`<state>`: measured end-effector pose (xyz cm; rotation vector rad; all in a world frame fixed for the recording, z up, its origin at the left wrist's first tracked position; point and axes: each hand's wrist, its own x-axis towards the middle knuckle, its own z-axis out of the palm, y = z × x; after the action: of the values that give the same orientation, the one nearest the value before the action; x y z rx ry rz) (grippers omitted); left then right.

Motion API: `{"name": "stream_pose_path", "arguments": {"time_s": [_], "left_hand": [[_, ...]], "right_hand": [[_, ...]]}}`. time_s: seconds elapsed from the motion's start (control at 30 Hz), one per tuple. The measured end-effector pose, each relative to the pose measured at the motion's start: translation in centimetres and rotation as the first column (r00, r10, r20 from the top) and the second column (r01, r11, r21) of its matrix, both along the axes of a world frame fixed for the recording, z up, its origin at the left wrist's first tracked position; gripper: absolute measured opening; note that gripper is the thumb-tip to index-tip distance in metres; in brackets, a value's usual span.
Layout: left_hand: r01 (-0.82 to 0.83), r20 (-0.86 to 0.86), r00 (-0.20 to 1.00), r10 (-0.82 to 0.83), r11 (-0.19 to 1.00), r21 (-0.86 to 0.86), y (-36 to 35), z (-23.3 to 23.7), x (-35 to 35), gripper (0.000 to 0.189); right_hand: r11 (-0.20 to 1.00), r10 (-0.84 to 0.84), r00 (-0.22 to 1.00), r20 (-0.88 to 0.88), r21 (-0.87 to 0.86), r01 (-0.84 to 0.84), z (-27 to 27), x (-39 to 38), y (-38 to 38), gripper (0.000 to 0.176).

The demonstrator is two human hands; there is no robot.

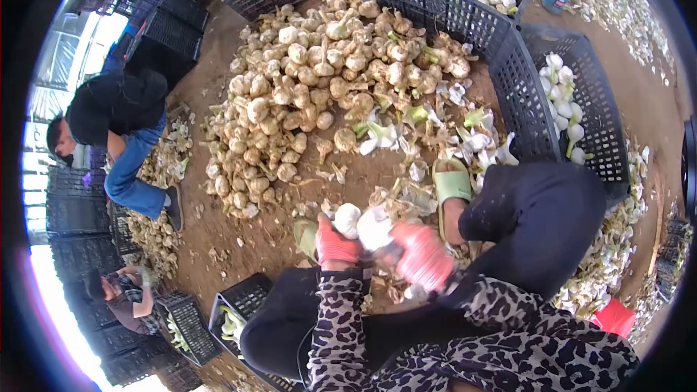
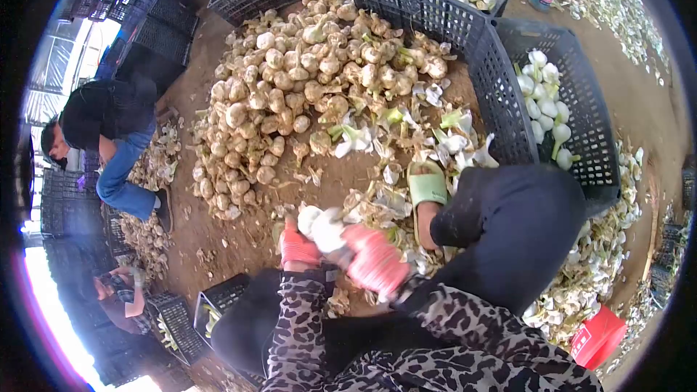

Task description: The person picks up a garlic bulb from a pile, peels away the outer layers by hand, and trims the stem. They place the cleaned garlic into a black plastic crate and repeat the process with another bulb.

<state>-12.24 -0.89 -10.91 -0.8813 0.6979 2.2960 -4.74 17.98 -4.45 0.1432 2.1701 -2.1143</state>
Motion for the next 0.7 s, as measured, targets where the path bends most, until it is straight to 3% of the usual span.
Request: {"name": "stream_pose_path", "arguments": {"time_s": [0.07, 0.1, 0.2, 0.23, 0.27, 0.33, 0.37, 0.4, 0.43, 0.5, 0.57, 0.6, 0.63, 0.7], "left_hand": [[-0.137, 0.044, 0.985, 0.165, 0.917, -0.375, 3.8, 1.4, -2.6, 0.037], [-0.117, -0.054, 0.993, 0.105, 0.934, -0.337, 5.6, 2.5, -4.7, 0.04], [-0.063, -0.333, 0.942, -0.031, 0.962, -0.268, 12.9, 9.8, -10.8, 0.052], [0.109, -0.527, 0.833, -0.168, 0.984, -0.14, 13.9, 11.1, -12.5, 0.056], [0.134, -0.6, 0.77, -0.219, 0.974, -0.183, 15.9, 13.6, -13.7, 0.059], [0.176, -0.666, 0.611, -0.429, 0.893, -0.414, 17.2, 13.5, -16.5, 0.056], [0.207, -0.648, 0.506, -0.569, 0.81, -0.549, 17.1, 12.6, -18.3, 0.055], [0.132, -0.56, 0.5, -0.66, 0.698, -0.704, 17.4, 11.0, -19.9, 0.049], [0.05, -0.466, 0.498, -0.731, 0.561, -0.827, 17.6, 8.7, -21.3, 0.044], [-0.147, -0.246, 0.287, -0.926, 0.211, -0.966, 16.4, 2.7, -24.2, 0.041], [-0.338, 0.003, 0.133, -0.991, -0.048, -0.94, 18.0, -0.2, -25.6, 0.045], [-0.207, 0.13, 0.18, -0.975, -0.167, -0.964, 20.3, 0.1, -25.7, 0.049], [-0.322, 0.148, 0.133, -0.98, -0.184, -0.929, 21.4, -2.1, -26.6, 0.052], [-0.358, 0.353, 0.16, -0.922, -0.388, -0.85, 24.8, -3.7, -27.4, 0.05]], "right_hand": [[0.963, -0.233, 0.927, 0.294, -0.065, 0.263, -1.9, -1.8, 2.4, 0.004], [0.918, -0.378, 0.869, 0.32, 0.006, 0.397, -1.9, -2.3, 3.4, 0.006], [0.795, -0.317, 0.757, 0.572, -0.275, 0.541, -6.6, -2.8, 2.2, 0.012], [0.913, -0.295, 0.864, 0.407, -0.146, 0.38, -7.7, -2.0, 1.5, 0.011], [0.687, -0.195, 0.757, 0.624, -0.463, 0.559, -7.6, -2.6, 2.0, 0.008], [0.806, -0.149, 0.79, 0.595, -0.389, 0.446, -7.0, -3.2, 2.1, 0.01], [0.657, -0.169, 0.777, 0.607, -0.519, 0.547, -6.6, -3.5, 1.7, 0.018], [0.855, -0.219, 0.789, 0.574, -0.277, 0.439, -5.4, -4.1, 1.8, 0.015], [0.953, -0.264, 0.802, 0.536, 0.014, 0.304, -4.5, -4.8, 2.1, 0.013], [0.977, -0.172, 0.752, 0.636, 0.011, 0.214, -5.0, -5.3, 1.9, 0.019], [0.965, -0.101, 0.762, 0.639, -0.124, 0.232, -6.8, -5.0, 0.9, 0.025], [0.989, -0.076, 0.722, 0.688, -0.038, 0.141, -6.5, -5.6, 1.3, 0.029], [0.968, -0.096, 0.769, 0.632, -0.122, 0.221, -7.4, -5.4, 0.9, 0.029], [0.972, -0.044, 0.725, 0.687, -0.14, 0.191, -7.3, -5.7, 1.5, 0.024]]}}
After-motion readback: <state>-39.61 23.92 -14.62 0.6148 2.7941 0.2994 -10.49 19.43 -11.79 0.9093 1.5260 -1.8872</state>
